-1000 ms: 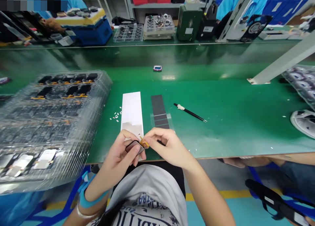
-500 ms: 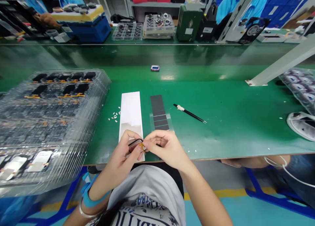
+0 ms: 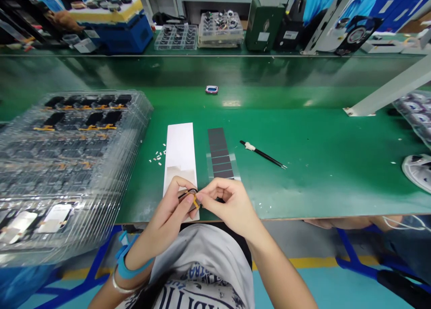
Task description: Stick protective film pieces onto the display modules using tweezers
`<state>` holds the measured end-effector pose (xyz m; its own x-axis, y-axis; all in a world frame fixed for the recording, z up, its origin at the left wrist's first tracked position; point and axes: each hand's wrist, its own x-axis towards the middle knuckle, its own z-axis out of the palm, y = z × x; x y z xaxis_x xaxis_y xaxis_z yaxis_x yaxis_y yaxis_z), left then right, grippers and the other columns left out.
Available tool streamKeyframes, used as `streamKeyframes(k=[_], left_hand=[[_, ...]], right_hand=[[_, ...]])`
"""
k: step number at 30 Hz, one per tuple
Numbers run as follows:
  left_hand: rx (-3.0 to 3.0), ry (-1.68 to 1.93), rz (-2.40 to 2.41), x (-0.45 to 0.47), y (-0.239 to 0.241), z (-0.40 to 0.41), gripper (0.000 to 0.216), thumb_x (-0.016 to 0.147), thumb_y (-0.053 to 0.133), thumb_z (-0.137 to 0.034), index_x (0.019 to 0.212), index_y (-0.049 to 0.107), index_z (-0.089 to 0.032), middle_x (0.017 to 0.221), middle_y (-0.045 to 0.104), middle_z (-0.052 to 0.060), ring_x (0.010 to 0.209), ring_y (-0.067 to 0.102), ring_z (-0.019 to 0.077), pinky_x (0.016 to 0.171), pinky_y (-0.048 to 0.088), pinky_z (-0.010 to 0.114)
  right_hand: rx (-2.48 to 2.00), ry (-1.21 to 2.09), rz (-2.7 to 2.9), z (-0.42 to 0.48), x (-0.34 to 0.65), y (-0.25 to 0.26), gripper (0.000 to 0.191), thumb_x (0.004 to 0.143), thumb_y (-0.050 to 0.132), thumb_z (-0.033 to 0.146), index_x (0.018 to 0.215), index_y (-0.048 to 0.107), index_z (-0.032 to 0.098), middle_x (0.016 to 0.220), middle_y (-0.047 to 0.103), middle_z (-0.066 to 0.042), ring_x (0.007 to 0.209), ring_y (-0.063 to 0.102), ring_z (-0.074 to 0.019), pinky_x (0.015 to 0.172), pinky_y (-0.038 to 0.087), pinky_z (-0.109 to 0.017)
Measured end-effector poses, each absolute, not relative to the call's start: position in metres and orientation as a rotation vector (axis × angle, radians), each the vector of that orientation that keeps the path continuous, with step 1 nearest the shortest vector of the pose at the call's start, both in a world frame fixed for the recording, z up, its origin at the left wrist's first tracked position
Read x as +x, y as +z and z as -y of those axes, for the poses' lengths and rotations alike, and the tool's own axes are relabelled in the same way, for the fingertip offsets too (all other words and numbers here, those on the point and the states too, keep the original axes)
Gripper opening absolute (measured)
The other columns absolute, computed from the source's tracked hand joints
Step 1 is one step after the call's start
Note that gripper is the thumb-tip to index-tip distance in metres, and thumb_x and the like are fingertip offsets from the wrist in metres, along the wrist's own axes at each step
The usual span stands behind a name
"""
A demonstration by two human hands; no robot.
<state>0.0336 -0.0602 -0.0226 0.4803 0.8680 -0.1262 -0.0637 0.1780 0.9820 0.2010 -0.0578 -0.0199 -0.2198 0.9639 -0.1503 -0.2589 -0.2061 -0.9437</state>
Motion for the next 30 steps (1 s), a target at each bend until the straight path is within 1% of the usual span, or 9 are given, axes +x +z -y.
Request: streamKeyframes(k=[8,11,17,21,25,30], left_hand=[[1.151,0.771,-0.835,0.0353,-0.0215,0.06,0.016,0.104,0.04,-0.04,0.101,0.04,-0.024,0.077,0.046,-0.004,0.066,0.042,0.009,0.062,0.036,0.024],[1.119,0.764,-0.838,0.0354,-0.0213,0.0594,0.015,0.104,0.04,-0.039,0.1,0.04,-0.024,0.077,0.046,-0.004,0.065,0.042,0.0089,0.061,0.035,0.024],[1.121,0.724,-0.767,0.0335,-0.0187,0.0577,0.012,0.103,0.044,-0.036,0.103,0.039,-0.025,0.075,0.046,-0.005,0.067,0.041,0.0093,0.064,0.036,0.023],[1.153,0.723,-0.773,0.0345,-0.0179,0.0566,0.012,0.103,0.042,-0.035,0.103,0.038,-0.024,0.072,0.046,-0.006,0.066,0.041,0.0094,0.062,0.035,0.022],[1.181,0.718,-0.774,0.0349,-0.0185,0.057,0.012,0.103,0.043,-0.035,0.103,0.037,-0.024,0.074,0.046,-0.006,0.065,0.042,0.0094,0.061,0.036,0.021],[1.203,0.694,-0.787,0.0349,-0.0189,0.0568,0.013,0.102,0.045,-0.033,0.102,0.036,-0.025,0.07,0.042,-0.007,0.061,0.037,0.0089,0.055,0.032,0.019]], right_hand=[[-0.983,1.647,1.052,0.0564,0.2031,-0.0154,0.016,0.075,0.08,0.028,0.074,0.068,0.017,0.068,0.072,-0.002,0.064,0.069,-0.015,0.063,0.055,-0.025],[-1.006,1.64,1.061,0.0561,0.2036,-0.0144,0.017,0.074,0.081,0.028,0.074,0.068,0.017,0.068,0.072,-0.003,0.064,0.07,-0.016,0.062,0.054,-0.026],[-1.015,1.631,1.075,0.0549,0.2046,-0.0135,0.018,0.073,0.082,0.026,0.073,0.067,0.016,0.069,0.073,-0.004,0.062,0.07,-0.0154,0.06,0.053,-0.024],[-1.011,1.642,1.066,0.0549,0.205,-0.0129,0.018,0.073,0.082,0.026,0.073,0.067,0.016,0.069,0.073,-0.004,0.062,0.07,-0.0146,0.06,0.053,-0.023],[-0.991,1.642,1.054,0.0549,0.2068,-0.0118,0.016,0.073,0.081,0.025,0.073,0.068,0.017,0.068,0.073,-0.002,0.062,0.069,-0.0125,0.059,0.053,-0.021],[-1.001,1.643,1.046,0.0545,0.2073,-0.0131,0.016,0.073,0.081,0.026,0.071,0.068,0.017,0.066,0.072,-0.001,0.059,0.067,-0.0111,0.056,0.054,-0.02]])
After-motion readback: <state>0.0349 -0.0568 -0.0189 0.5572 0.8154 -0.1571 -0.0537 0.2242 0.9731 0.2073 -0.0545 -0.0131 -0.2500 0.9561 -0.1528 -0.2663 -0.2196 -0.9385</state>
